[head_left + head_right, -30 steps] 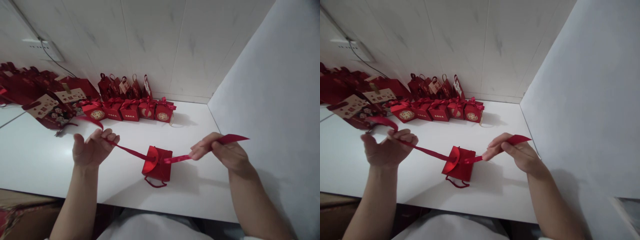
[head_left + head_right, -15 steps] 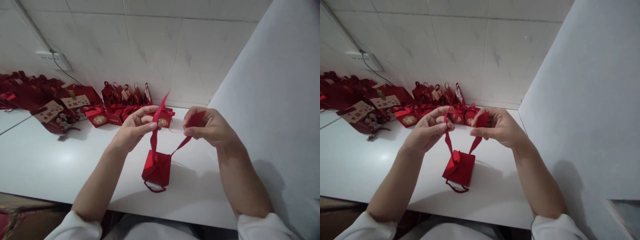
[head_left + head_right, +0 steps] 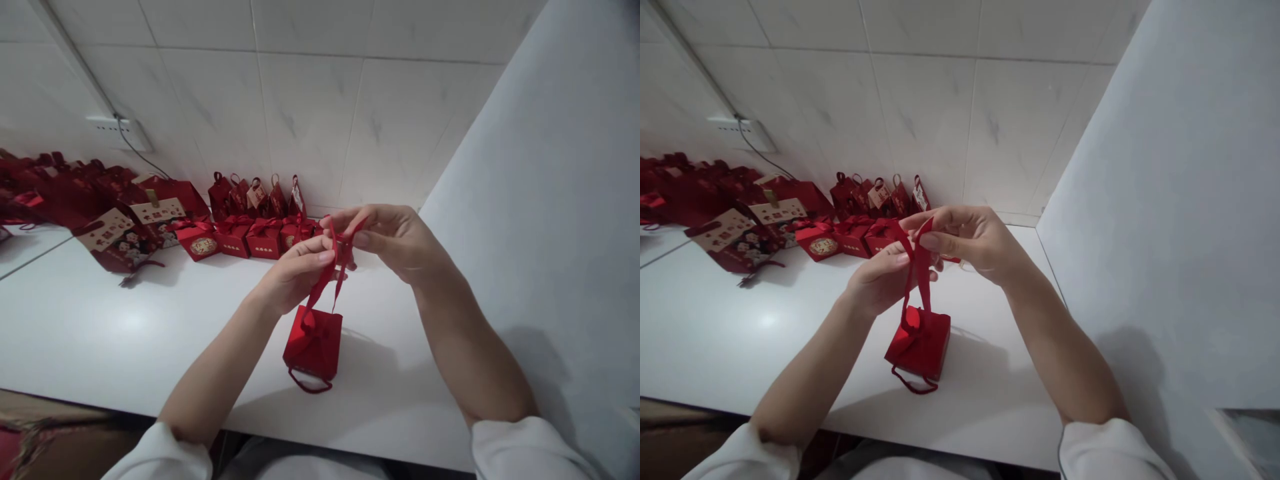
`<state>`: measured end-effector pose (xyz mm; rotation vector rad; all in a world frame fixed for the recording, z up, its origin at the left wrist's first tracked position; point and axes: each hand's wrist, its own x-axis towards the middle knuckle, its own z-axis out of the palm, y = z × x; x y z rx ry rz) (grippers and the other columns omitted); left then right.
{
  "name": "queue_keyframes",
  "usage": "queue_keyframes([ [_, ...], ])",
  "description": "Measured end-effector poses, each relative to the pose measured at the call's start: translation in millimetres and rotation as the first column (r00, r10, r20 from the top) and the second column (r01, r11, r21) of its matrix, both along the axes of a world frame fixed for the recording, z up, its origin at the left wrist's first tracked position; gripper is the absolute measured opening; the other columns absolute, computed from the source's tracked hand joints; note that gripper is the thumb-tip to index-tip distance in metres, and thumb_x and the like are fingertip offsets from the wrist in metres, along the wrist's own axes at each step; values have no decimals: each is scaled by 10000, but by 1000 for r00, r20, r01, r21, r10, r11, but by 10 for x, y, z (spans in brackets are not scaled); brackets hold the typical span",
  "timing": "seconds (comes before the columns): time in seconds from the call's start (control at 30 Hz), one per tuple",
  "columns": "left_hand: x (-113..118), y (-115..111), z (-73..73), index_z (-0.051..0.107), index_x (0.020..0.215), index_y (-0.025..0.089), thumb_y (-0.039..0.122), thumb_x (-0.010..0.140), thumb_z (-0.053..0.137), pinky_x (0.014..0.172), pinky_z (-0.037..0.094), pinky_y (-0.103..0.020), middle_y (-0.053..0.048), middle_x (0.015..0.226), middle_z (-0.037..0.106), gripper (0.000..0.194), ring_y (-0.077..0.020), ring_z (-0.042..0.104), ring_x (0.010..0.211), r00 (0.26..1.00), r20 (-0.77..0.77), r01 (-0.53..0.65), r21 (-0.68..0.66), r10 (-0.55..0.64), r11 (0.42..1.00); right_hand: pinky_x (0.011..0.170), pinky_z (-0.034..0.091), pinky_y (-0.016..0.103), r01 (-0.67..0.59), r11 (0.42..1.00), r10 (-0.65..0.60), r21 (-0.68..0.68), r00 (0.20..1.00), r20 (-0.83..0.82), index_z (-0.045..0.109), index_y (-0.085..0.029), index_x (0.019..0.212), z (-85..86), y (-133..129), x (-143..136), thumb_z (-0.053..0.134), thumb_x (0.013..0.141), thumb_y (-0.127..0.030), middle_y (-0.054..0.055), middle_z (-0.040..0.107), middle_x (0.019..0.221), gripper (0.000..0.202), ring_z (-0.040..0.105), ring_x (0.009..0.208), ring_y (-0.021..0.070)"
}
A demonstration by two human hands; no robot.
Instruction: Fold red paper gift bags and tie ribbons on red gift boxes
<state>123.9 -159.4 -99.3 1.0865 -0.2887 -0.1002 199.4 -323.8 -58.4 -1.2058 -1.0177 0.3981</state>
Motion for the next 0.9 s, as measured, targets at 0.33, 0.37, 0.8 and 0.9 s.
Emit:
queue_keyframes([
  [0.33, 15, -87, -62, 660, 816, 164, 377, 771, 708, 784, 519, -327, -65, 818, 663, 223, -190, 646, 801, 988, 36, 153, -58, -151, 987, 369, 518, 264, -117, 993, 115, -21, 991, -73, 685, -198, 811, 23, 31, -16, 759, 779, -306, -30, 675, 602, 135, 615, 421, 142],
  [0.37, 9, -87, -57, 660, 822, 162, 366, 783, 699, 784, 519, -327, -62, 798, 666, 211, -188, 650, 786, 985, 39, 173, -76, -170, 982, 364, 519, 264, -122, 992, 120, -16, 990, -74, 680, -197, 815, 31, 33, -25, 754, 786, -291, -28, 683, 609, 123, 616, 413, 143],
  [0.8, -78, -162, 86, 581, 881, 146, 386, 854, 593, 500, 352, -209, -7, 606, 522, 241, -96, 464, 519, 975, 5, 222, -98, -222, 970, 454, 527, 249, 62, 998, -61, 32, 997, -42, 630, -219, 738, 96, 49, -32, 854, 658, -308, -50, 646, 586, 254, 622, 488, 125],
  [0.9, -88, -191, 101, 584, 854, 141, 419, 881, 525, 489, 289, -223, 12, 550, 442, 285, -90, 387, 485, 976, 7, 217, -73, -217, 973, 431, 505, 252, 140, 990, -140, 15, 990, 0, 623, -225, 708, 114, 60, -67, 843, 667, -347, -57, 616, 561, 255, 594, 467, 120],
])
